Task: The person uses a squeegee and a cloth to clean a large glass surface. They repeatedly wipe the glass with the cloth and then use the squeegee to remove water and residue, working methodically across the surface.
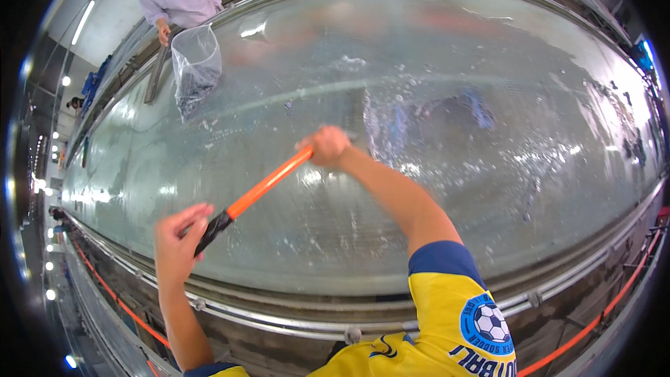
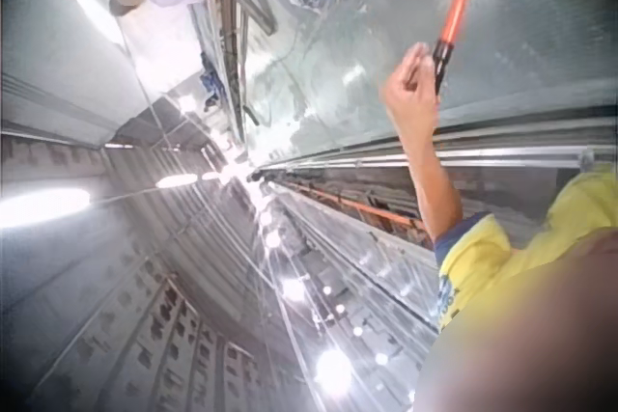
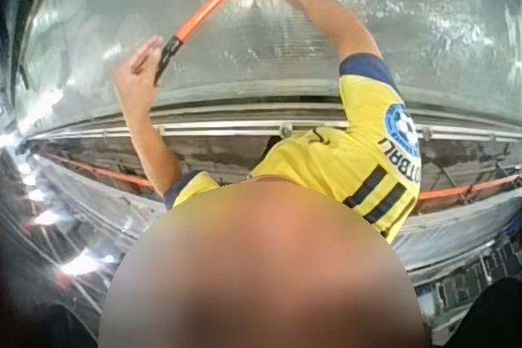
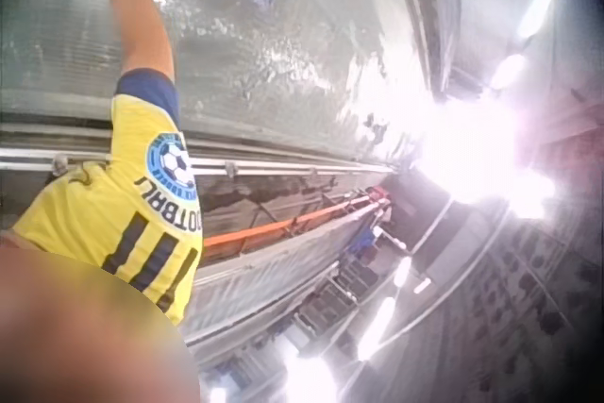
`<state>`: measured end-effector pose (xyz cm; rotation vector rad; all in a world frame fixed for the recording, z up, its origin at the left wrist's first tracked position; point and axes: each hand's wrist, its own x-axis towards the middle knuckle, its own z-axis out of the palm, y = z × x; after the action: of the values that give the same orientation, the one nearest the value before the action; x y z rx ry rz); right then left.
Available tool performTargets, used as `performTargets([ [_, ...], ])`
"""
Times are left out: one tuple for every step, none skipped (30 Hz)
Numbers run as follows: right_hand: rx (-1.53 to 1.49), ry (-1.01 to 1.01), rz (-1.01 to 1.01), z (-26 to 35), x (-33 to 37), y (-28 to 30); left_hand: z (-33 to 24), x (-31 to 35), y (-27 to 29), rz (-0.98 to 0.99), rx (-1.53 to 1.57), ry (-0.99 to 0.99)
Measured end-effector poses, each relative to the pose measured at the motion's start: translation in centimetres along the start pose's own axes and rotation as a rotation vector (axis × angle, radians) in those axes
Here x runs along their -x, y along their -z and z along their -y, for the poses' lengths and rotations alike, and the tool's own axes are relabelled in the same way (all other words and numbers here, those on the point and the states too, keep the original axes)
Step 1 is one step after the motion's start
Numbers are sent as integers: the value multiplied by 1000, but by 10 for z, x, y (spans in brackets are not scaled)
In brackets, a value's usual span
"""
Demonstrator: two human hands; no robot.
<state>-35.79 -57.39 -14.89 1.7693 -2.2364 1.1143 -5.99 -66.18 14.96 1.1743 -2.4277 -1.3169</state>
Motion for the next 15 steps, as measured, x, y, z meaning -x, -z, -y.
performTargets([
  [-9,29,25,31,25,9,9,29,12,23,15,19],
  [2,36,88,56,51,23,16,58,20,54,26,44],
  [10,37,159,79,79,33,25,84,20,62,37,49],
  [-29,39,155,101,110,41,33,109,20,68,49,55],
  [-76,56,149,121,136,49,36,134,22,56,59,63],
  [-125,75,138,134,156,55,37,157,21,111,42,51],
  [-173,68,115,141,171,61,32,176,19,165,26,40],
  [-209,54,87,144,183,70,22,185,13,227,-26,10],
  [-249,43,61,142,189,75,9,189,2,233,-51,-140],
  [-255,84,7,136,188,76,-1,189,-5,211,-6,-210],
  [-230,89,-7,131,183,76,-13,189,-11,184,24,-269],
  [-200,93,-19,122,174,75,-21,182,-16,141,16,-226],
  [-167,96,-31,110,164,75,-30,169,-20,99,10,-185],
  [-148,69,-21,91,156,77,-38,142,-25,141,12,-106],
  [-133,55,-17,70,144,78,-37,117,-30,165,27,-121],
])
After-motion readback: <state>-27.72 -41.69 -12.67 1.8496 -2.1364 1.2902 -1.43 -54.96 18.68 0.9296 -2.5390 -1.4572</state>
